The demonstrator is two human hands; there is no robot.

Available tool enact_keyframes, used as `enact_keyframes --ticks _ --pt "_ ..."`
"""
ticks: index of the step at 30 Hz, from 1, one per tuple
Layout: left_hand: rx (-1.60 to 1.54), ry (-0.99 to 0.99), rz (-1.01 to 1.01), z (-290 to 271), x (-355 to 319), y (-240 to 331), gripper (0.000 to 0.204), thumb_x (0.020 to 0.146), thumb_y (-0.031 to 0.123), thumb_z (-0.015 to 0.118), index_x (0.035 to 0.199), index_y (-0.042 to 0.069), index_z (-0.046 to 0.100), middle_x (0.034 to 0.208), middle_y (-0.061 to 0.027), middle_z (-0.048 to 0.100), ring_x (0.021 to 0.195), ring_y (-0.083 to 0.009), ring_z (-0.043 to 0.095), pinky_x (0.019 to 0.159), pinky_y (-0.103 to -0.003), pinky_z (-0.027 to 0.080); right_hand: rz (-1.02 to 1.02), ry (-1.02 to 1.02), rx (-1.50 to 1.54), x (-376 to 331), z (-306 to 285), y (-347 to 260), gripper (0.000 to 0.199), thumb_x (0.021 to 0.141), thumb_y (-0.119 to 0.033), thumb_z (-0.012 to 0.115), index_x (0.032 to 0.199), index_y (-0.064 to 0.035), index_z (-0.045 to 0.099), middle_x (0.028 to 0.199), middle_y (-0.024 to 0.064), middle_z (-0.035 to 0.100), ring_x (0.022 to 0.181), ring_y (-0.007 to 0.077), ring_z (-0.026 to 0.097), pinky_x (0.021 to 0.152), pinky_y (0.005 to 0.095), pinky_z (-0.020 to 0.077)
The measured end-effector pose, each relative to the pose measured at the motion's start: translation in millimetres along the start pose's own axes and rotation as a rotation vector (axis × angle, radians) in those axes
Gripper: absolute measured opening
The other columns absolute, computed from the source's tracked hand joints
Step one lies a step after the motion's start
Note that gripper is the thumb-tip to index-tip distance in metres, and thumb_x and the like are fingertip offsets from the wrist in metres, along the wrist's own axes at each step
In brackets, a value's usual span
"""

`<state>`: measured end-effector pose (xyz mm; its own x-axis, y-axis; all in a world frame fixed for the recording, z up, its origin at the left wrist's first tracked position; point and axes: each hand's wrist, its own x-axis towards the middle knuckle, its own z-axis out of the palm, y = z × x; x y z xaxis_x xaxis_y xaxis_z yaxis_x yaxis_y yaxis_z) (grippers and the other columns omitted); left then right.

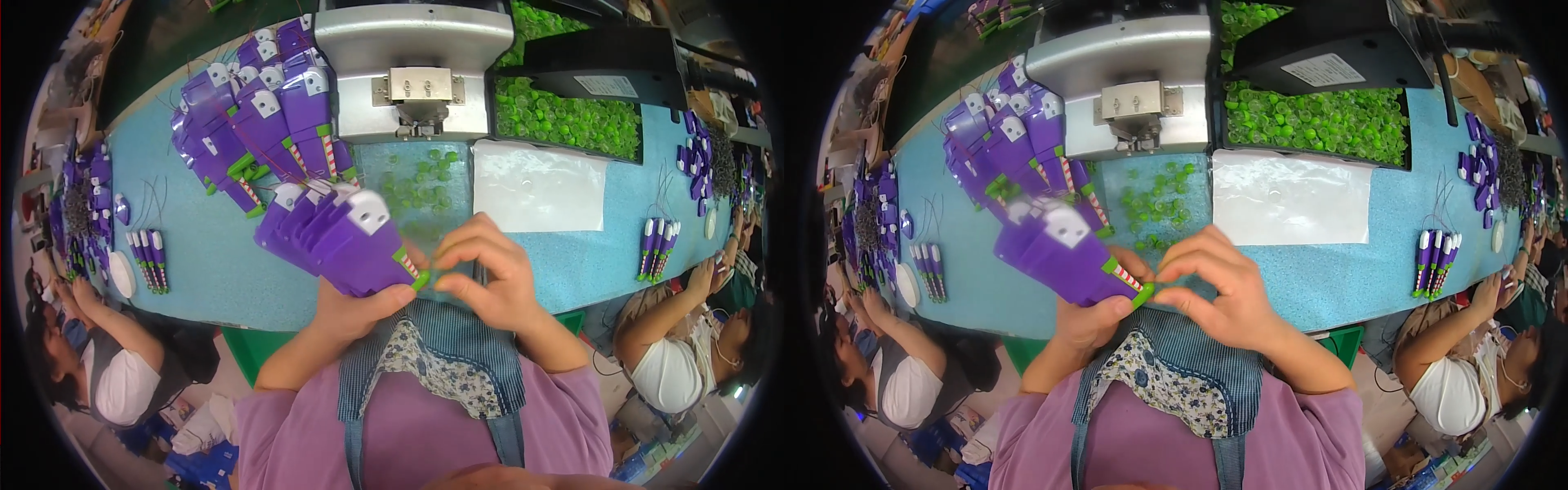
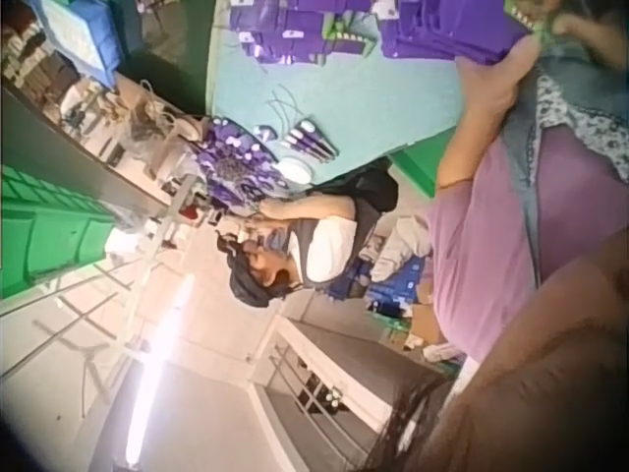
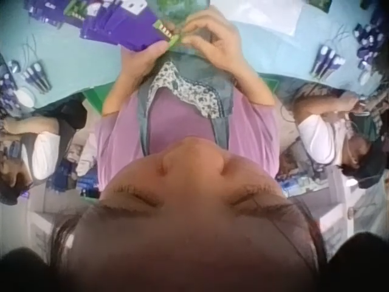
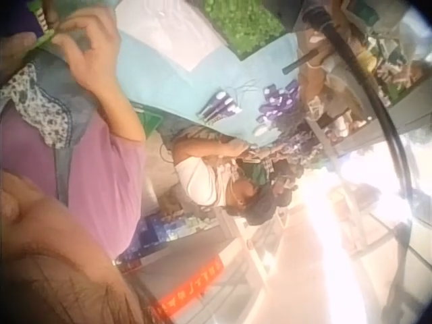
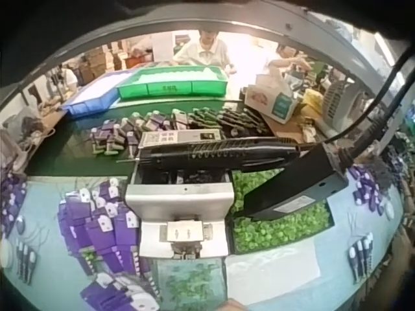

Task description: The person drives screws into toy components using an electric screwdriver and inserts small green plastic pieces into the components by hand.

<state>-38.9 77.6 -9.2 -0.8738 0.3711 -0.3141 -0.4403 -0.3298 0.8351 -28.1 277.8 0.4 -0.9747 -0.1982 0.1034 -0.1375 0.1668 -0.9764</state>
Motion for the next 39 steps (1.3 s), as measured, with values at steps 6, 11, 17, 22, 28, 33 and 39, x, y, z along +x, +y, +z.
enact_keyframes --ticks 6,11,17,22,28,33,39 --pt "-0.14 0.112 0.149 -44 3 74 0.04 0.075 0.009 0.07 0.11 -0.004 0.057 0.092 -0.0195 0.066 0.085 -0.0314 0.065 0.066 -0.042 0.054 -0.121 0.221 -0.483 14 -3 26 0.018 0.069 0.005 0.071 0.086 -0.0013 0.066 0.088 0.0125 0.063 0.079 0.0295 0.058 0.069 0.0356 0.0477" --pt "0.012 0.336 0.221 -126 71 177 0.027 0.079 0.01 0.066 0.102 -0.004 0.062 0.095 -0.0162 0.066 0.089 -0.0262 0.064 0.075 -0.038 0.052 -0.152 0.186 -0.596 17 0 33 0.022 0.066 0.007 0.069 0.085 -0.001 0.066 0.088 0.0118 0.063 0.079 0.0298 0.057 0.069 0.0366 0.0471" --pt "0.222 0.491 0.154 -223 213 258 0.017 0.075 0.017 0.075 0.087 0.01 0.065 0.079 0.0016 0.062 0.067 -0.0108 0.056 0.06 -0.024 0.042 -0.133 0.174 -0.616 26 3 28 0.021 0.065 0.009 0.07 0.082 -0.0007 0.065 0.085 0.0111 0.063 0.077 0.0288 0.057 0.068 0.0357 0.0463" --pt "0.402 0.53 0.019 -274 316 277 0.021 0.071 0.024 0.079 0.085 0.015 0.067 0.074 0.0045 0.06 0.061 -0.0086 0.052 0.055 -0.023 0.04 -0.123 0.191 -0.632 32 2 28 0.021 0.063 0.009 0.07 0.08 -0.0013 0.064 0.084 0.0104 0.062 0.074 0.0288 0.055 0.066 0.0361 0.0446" --pt "0.689 0.579 0.053 -295 347 271 0.041 0.067 0.042 0.083 0.091 0.012 0.071 0.082 -0.0005 0.065 0.062 -0.0134 0.057 0.055 -0.027 0.046 -0.141 0.224 -0.612 29 3 36 0.022 0.062 0.007 0.068 0.082 -0.002 0.062 0.085 0.0102 0.061 0.073 0.0284 0.055 0.065 0.0372 0.0434" --pt "1.267 0.864 0.212 -286 290 274 0.063 0.073 0.046 0.079 0.108 -0.004 0.065 0.102 -0.0124 0.067 0.093 -0.0205 0.064 0.079 -0.032 0.051 -0.101 0.29 -0.522 24 4 28 0.023 0.061 0.008 0.065 0.082 -0.0009 0.061 0.083 0.0129 0.06 0.072 0.0293 0.057 0.063 0.0358 0.0468" --pt "0.935 0.66 0.668 -156 118 190 0.034 0.084 0.024 0.073 0.105 -0.001 0.061 0.085 -0.0041 0.062 0.075 -0.0108 0.056 0.065 -0.025 0.046 0.027 0.41 -0.235 11 -5 30 0.022 0.067 0.013 0.058 0.086 0.0017 0.061 0.09 0.0124 0.059 0.079 0.0213 0.061 0.07 0.0286 0.0499"
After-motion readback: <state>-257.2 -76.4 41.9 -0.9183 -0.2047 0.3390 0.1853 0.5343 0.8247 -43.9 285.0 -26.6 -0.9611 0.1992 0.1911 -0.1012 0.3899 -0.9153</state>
